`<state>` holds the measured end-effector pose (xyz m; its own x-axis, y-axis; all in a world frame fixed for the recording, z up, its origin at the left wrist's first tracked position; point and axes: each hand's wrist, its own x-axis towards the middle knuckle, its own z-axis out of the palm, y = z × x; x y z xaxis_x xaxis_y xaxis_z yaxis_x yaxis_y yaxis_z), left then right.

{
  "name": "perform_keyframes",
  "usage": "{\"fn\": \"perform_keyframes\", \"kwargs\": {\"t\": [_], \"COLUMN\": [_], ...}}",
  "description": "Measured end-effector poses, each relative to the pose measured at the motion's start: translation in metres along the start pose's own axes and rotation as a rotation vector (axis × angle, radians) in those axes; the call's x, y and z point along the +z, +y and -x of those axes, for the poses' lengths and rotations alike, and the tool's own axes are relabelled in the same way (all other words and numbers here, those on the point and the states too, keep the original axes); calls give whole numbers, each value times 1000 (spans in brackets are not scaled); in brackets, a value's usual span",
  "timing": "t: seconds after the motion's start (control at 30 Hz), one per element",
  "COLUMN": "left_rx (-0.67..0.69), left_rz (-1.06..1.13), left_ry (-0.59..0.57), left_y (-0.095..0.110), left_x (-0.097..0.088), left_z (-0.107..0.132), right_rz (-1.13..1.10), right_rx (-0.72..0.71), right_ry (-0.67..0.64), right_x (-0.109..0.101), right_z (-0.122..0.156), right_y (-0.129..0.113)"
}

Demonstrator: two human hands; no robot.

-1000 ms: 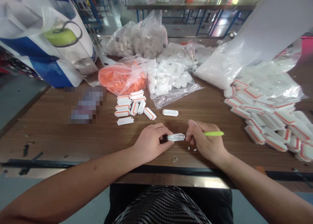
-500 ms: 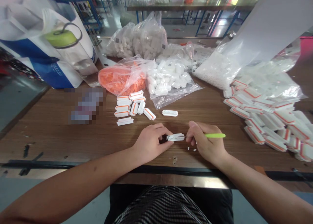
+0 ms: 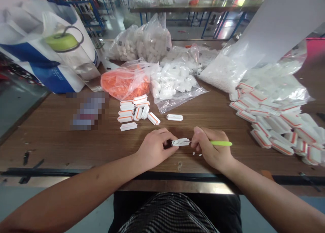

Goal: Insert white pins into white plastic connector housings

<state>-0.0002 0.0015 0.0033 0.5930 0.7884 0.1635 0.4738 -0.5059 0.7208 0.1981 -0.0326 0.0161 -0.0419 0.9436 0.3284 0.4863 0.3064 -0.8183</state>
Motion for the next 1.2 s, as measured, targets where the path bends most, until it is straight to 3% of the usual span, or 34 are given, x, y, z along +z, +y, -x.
{"fn": "perform_keyframes", "kwargs": {"t": [0.13, 0.33, 0.9, 1.2], "left_rx": [4, -1, 1, 3], "left_rz": [-9, -13, -5, -3], "left_ry": [0, -9, -10, -6], "left_y": [-1, -1, -1, -2], "left_x": [0, 0, -1, 0], "left_z": [0, 0, 0, 0], "right_rz": [-13, -36, 3, -16], "right_rx": [32, 78, 45, 35], "right_ry": [-24, 45, 7, 54], "right_x": [0, -2, 0, 0], "right_z": [-2, -5, -4, -3], "right_y": [2, 4, 8, 6]}}
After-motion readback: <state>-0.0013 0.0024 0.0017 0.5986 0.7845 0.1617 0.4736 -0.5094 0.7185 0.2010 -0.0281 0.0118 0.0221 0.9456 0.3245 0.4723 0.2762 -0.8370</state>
